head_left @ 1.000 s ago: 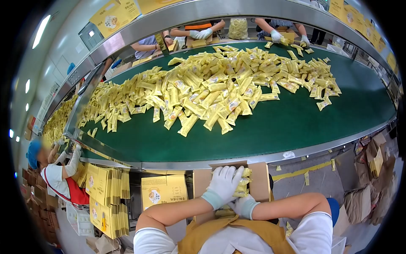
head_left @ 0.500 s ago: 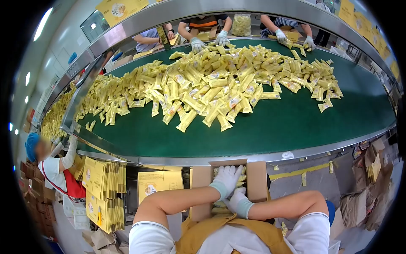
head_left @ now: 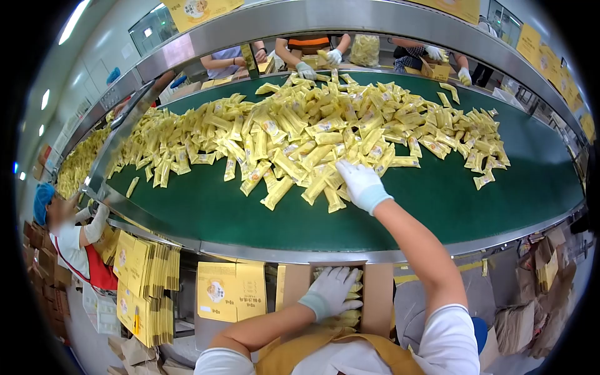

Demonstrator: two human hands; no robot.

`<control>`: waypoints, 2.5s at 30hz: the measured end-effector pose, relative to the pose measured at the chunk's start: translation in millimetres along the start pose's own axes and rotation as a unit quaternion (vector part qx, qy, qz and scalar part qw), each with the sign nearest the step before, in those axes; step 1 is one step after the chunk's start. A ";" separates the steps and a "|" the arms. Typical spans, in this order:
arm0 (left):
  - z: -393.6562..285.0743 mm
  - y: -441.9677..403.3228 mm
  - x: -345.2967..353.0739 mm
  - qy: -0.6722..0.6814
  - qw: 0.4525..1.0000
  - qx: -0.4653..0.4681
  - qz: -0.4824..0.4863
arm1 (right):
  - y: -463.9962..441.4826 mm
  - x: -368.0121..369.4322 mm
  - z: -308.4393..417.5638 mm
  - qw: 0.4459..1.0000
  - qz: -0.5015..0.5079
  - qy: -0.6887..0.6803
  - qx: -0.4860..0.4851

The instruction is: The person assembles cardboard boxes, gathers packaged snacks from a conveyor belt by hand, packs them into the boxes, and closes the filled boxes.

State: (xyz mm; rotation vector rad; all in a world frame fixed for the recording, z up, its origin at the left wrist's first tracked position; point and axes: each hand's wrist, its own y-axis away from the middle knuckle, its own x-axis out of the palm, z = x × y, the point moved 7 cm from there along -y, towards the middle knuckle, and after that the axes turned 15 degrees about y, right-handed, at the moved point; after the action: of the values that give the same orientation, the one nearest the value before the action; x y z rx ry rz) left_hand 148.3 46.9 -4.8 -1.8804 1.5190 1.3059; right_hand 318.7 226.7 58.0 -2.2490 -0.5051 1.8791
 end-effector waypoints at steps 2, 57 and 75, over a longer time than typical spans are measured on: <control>3.0 1.2 1.8 0.016 1.000 0.010 -0.018 | -19.0 44.8 6.2 0.998 0.025 0.058 0.010; 223.8 -113.5 -151.8 0.038 0.919 -0.322 -0.224 | -27.9 65.7 -24.0 0.957 0.219 -0.005 0.189; 164.1 -3.8 -91.8 0.024 0.972 -0.029 -0.232 | 135.5 37.5 -32.0 0.962 0.115 -0.169 0.178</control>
State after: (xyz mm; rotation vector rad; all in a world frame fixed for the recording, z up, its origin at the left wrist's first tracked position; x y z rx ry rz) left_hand 86.0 224.2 -9.0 -2.1463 0.9787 1.0996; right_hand 375.9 117.1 -16.3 -1.8285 0.0641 2.2686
